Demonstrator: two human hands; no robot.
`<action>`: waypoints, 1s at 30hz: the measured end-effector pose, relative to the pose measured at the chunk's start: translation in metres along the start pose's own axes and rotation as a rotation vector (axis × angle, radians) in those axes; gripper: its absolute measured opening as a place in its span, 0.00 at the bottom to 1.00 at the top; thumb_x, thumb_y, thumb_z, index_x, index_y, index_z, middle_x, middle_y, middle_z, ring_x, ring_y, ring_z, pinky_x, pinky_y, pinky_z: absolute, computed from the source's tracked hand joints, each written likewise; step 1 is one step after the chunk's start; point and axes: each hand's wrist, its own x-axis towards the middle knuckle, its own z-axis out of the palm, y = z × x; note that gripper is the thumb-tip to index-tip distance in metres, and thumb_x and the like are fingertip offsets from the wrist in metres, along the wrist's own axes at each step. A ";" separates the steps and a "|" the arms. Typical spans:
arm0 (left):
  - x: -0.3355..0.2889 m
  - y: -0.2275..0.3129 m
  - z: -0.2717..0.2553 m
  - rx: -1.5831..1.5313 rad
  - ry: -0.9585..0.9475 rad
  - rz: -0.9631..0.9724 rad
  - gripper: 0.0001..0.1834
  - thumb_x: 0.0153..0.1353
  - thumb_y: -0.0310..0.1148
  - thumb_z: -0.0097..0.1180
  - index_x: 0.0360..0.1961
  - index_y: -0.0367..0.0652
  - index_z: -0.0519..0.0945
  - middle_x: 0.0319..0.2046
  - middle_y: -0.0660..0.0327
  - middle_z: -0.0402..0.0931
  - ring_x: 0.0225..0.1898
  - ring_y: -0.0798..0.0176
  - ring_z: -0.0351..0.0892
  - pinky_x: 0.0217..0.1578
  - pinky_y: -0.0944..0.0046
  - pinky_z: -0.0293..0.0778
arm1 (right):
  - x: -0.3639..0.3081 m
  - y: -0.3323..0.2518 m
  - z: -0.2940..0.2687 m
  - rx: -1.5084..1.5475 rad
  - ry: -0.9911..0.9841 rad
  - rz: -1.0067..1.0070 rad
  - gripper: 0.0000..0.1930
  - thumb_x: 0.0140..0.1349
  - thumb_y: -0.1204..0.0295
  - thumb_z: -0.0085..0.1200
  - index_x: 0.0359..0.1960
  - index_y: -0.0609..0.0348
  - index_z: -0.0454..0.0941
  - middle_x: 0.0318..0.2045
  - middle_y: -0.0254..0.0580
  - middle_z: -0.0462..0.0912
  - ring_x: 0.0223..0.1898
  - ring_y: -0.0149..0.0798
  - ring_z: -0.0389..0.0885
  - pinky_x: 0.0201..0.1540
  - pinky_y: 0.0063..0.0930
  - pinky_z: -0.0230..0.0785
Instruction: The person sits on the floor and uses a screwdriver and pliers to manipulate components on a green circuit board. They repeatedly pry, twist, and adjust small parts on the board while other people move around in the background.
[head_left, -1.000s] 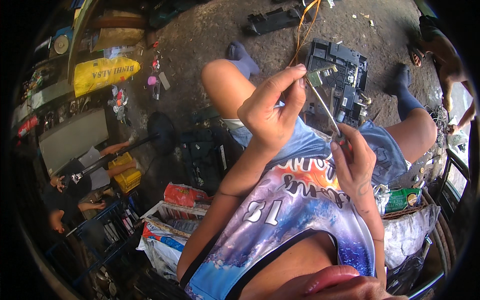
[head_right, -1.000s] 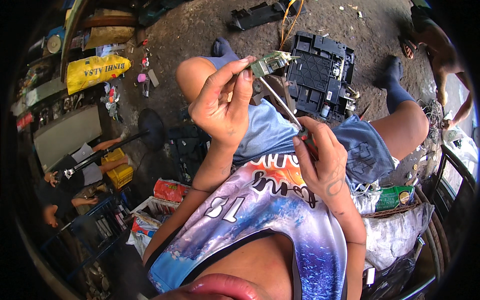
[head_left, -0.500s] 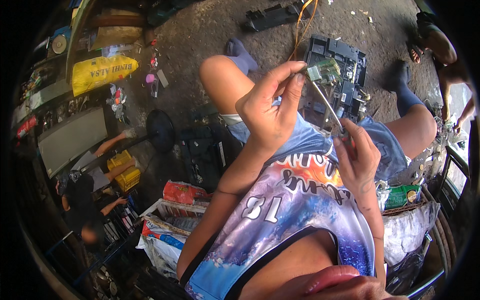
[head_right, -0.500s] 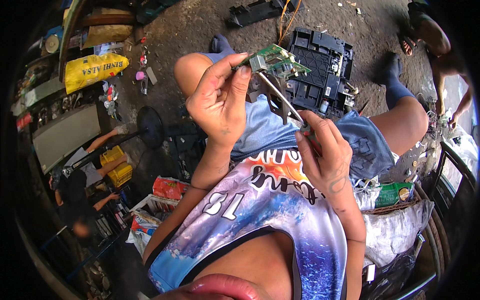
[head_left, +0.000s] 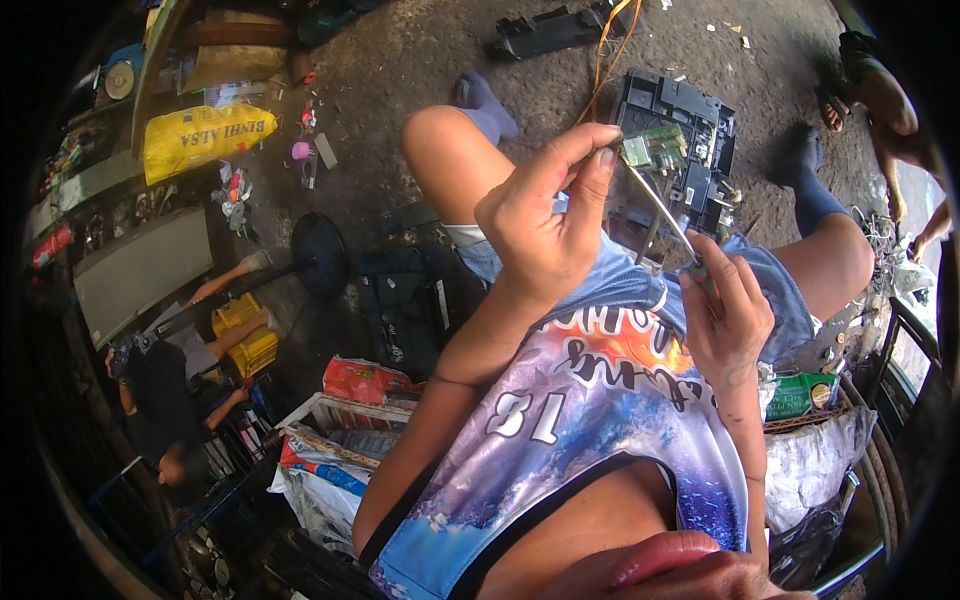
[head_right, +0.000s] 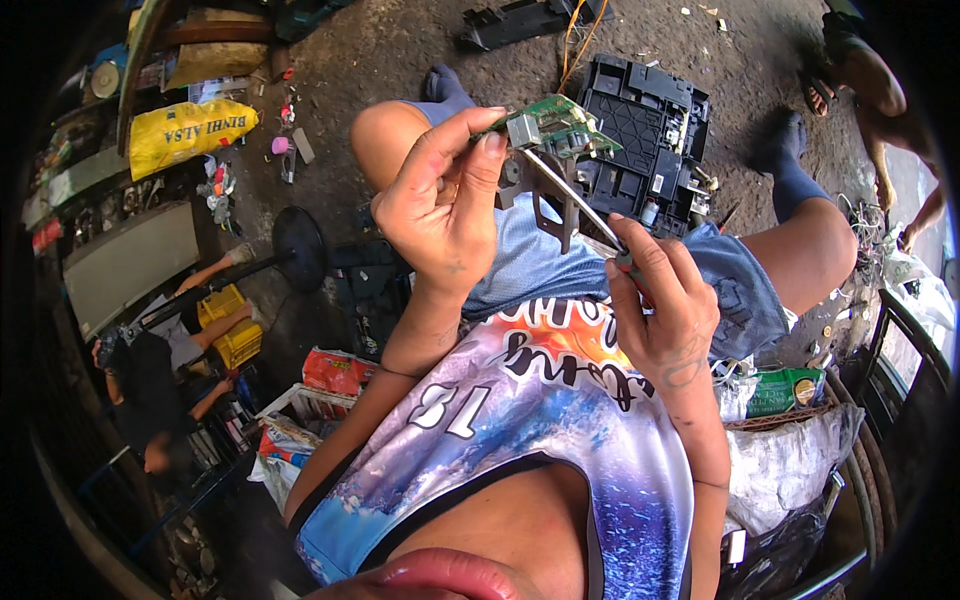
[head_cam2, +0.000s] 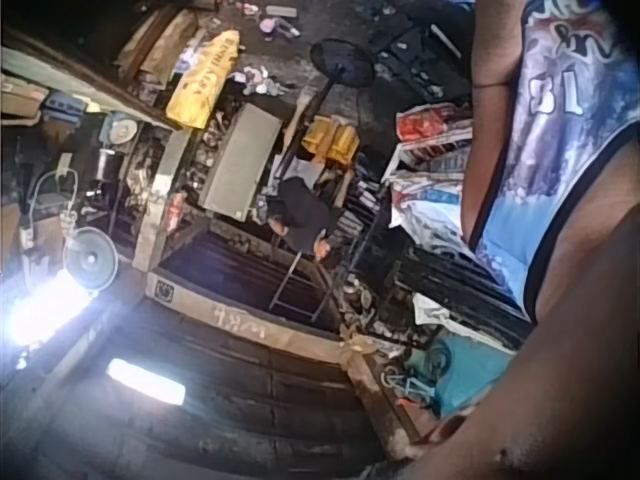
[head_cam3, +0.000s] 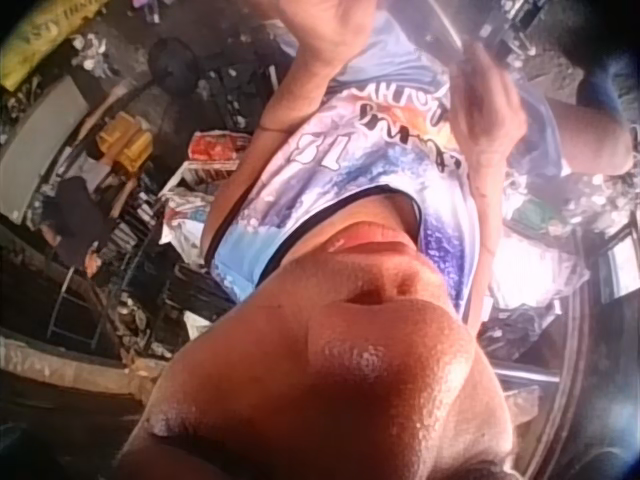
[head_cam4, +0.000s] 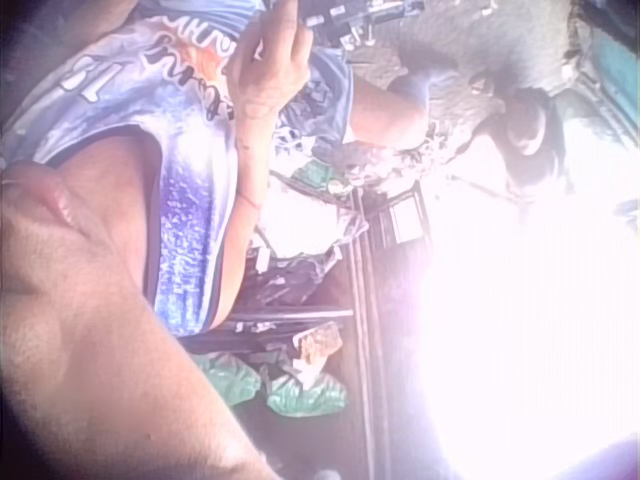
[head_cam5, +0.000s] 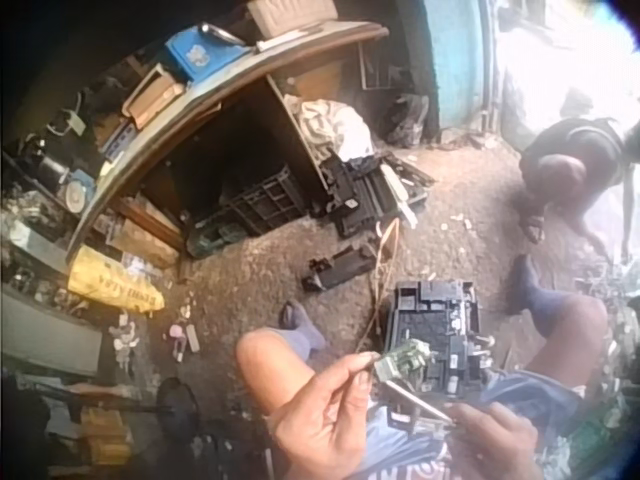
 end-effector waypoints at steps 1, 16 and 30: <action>0.000 0.000 0.000 -0.010 -0.004 -0.009 0.08 0.67 0.24 0.62 0.44 0.33 0.85 0.28 0.60 0.84 0.26 0.75 0.80 0.26 0.75 0.74 | 0.000 0.000 0.000 0.008 0.002 0.003 0.22 0.58 0.81 0.63 0.57 0.57 0.81 0.30 0.41 0.80 0.27 0.37 0.85 0.29 0.31 0.75; 0.000 0.004 -0.002 -0.091 -0.010 -0.046 0.08 0.66 0.23 0.63 0.44 0.32 0.85 0.30 0.60 0.85 0.28 0.74 0.80 0.28 0.74 0.75 | 0.001 -0.002 -0.004 0.071 -0.018 0.011 0.22 0.60 0.81 0.62 0.57 0.57 0.81 0.27 0.40 0.78 0.24 0.36 0.81 0.27 0.28 0.71; 0.006 0.019 0.000 -0.121 -0.077 0.279 0.13 0.61 0.23 0.65 0.47 0.41 0.85 0.44 0.53 0.82 0.46 0.55 0.83 0.48 0.60 0.79 | -0.028 0.000 0.016 0.463 0.046 0.027 0.22 0.58 0.81 0.64 0.55 0.70 0.79 0.29 0.41 0.81 0.26 0.29 0.74 0.30 0.21 0.67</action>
